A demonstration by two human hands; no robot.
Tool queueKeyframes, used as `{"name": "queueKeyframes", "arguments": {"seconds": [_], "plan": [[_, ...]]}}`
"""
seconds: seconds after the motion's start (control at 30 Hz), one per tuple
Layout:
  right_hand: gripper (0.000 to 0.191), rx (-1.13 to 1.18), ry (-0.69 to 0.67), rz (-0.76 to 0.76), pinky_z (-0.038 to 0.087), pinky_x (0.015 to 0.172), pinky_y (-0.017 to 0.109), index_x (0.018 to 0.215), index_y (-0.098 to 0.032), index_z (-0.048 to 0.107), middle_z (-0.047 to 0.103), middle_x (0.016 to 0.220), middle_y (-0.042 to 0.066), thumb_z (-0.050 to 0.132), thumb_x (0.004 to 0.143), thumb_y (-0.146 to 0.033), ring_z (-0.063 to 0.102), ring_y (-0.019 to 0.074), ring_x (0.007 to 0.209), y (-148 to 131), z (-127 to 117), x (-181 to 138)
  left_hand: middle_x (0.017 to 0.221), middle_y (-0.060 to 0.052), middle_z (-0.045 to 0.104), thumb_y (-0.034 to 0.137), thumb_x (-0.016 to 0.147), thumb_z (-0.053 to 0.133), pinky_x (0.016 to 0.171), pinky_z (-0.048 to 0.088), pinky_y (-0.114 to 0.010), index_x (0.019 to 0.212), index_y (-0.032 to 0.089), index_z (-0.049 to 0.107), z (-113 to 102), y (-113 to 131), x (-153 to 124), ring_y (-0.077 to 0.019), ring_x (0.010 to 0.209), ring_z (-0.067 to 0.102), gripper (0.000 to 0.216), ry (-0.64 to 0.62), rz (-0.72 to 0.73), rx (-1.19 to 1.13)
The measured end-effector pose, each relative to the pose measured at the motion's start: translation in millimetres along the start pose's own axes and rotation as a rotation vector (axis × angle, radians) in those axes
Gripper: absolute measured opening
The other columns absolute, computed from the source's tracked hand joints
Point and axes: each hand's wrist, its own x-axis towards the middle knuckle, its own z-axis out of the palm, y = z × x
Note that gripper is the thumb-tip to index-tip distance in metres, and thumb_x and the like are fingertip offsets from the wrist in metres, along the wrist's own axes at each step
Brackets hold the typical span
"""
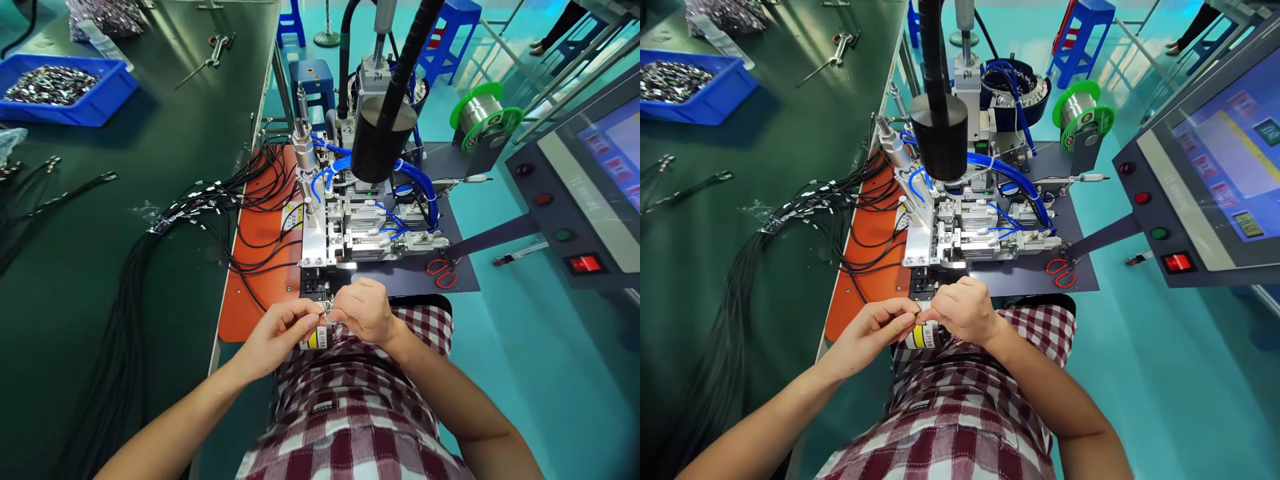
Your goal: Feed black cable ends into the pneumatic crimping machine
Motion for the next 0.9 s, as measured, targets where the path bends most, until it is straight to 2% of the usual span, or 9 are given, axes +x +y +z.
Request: {"name": "queueKeyframes", "arguments": {"seconds": [0.1,0.17,0.27,0.33,0.43,0.53,0.6,0.7,0.9], "plan": [[0.049,0.014,0.057,0.035,0.028,0.059,0.029,0.078,-0.014,0.057,0.062,0.071,0.003,0.042,0.093,-0.058,0.049,0.0108,0.06,1,2,-2,0.068,0.0,0.045,0.039,0.092,0.052,0.053,0.028,-0.019,0.087,0.01,0.059,0,0,1,-0.0059,0.059,0.035,0.03,-0.009,-0.013,-0.004],[0.04,0.017,0.053,0.004,0.029,0.06,0.028,0.085,-0.013,0.058,0.063,0.076,0.003,0.046,0.095,-0.05,0.051,0.0107,0.063,1,3,-3,0.068,0.0,0.044,0.039,0.093,0.051,0.054,0.028,-0.018,0.086,0.01,0.059,0,1,1,-0.006,0.06,0.036,0.03,-0.024,-0.016,-0.005],[0.025,0.012,0.047,-0.074,0.03,0.061,0.028,0.082,-0.014,0.057,0.063,0.078,0.002,0.045,0.098,-0.03,0.052,0.0107,0.066,2,5,-2,0.069,-0.001,0.044,0.039,0.093,0.05,0.055,0.029,-0.019,0.089,0.011,0.06,-2,0,1,-0.0066,0.061,0.037,0.03,-0.044,-0.019,0.012],[0.029,0.001,0.085,-0.076,0.029,0.06,0.029,0.077,-0.014,0.056,0.061,0.071,0.001,0.044,0.098,-0.031,0.051,0.0107,0.062,2,7,-3,0.069,-0.001,0.044,0.039,0.093,0.05,0.055,0.029,-0.019,0.089,0.011,0.06,-4,-1,-1,-0.0068,0.061,0.037,0.03,-0.052,-0.023,0.025],[0.044,-0.006,0.134,-0.051,0.028,0.058,0.029,0.068,-0.014,0.052,0.057,0.063,0.001,0.041,0.098,-0.044,0.049,0.0104,0.058,4,10,-4,0.069,-0.001,0.044,0.039,0.093,0.05,0.056,0.029,-0.019,0.087,0.012,0.058,-5,-4,-3,-0.0071,0.062,0.036,0.029,-0.051,-0.047,0.034],[0.045,0.002,0.167,-0.015,0.028,0.057,0.028,0.076,-0.014,0.056,0.061,0.069,0.0,0.05,0.091,-0.056,0.052,0.01,0.061,4,12,-7,0.073,-0.002,0.045,0.039,0.093,0.05,0.057,0.029,-0.019,0.091,0.013,0.058,-6,-6,-4,-0.0077,0.064,0.036,0.028,-0.059,-0.08,0.032],[0.037,-0.005,0.153,-0.026,0.029,0.058,0.028,0.082,-0.014,0.058,0.063,0.075,0.001,0.049,0.094,-0.048,0.053,0.0099,0.064,3,12,-8,0.073,-0.002,0.044,0.04,0.093,0.049,0.058,0.029,-0.02,0.091,0.012,0.059,-6,-8,-3,-0.0079,0.064,0.035,0.029,-0.067,-0.078,0.046],[0.034,-0.024,0.146,-0.073,0.028,0.059,0.029,0.075,-0.015,0.056,0.061,0.071,0.001,0.042,0.099,-0.035,0.05,0.0108,0.062,2,12,-8,0.072,-0.002,0.043,0.04,0.093,0.049,0.057,0.029,-0.02,0.091,0.012,0.059,-7,-8,-1,-0.008,0.064,0.034,0.029,-0.071,-0.076,0.061],[0.043,0.029,0.212,-0.005,0.026,0.056,0.029,0.065,-0.014,0.05,0.052,0.059,0.0,0.045,0.097,-0.042,0.042,0.0105,0.054,1,15,-8,0.069,-0.002,0.045,0.039,0.092,0.051,0.056,0.032,-0.019,0.088,0.012,0.059,-6,-3,-1,-0.0077,0.063,0.038,0.029,-0.055,-0.07,0.094]]}}
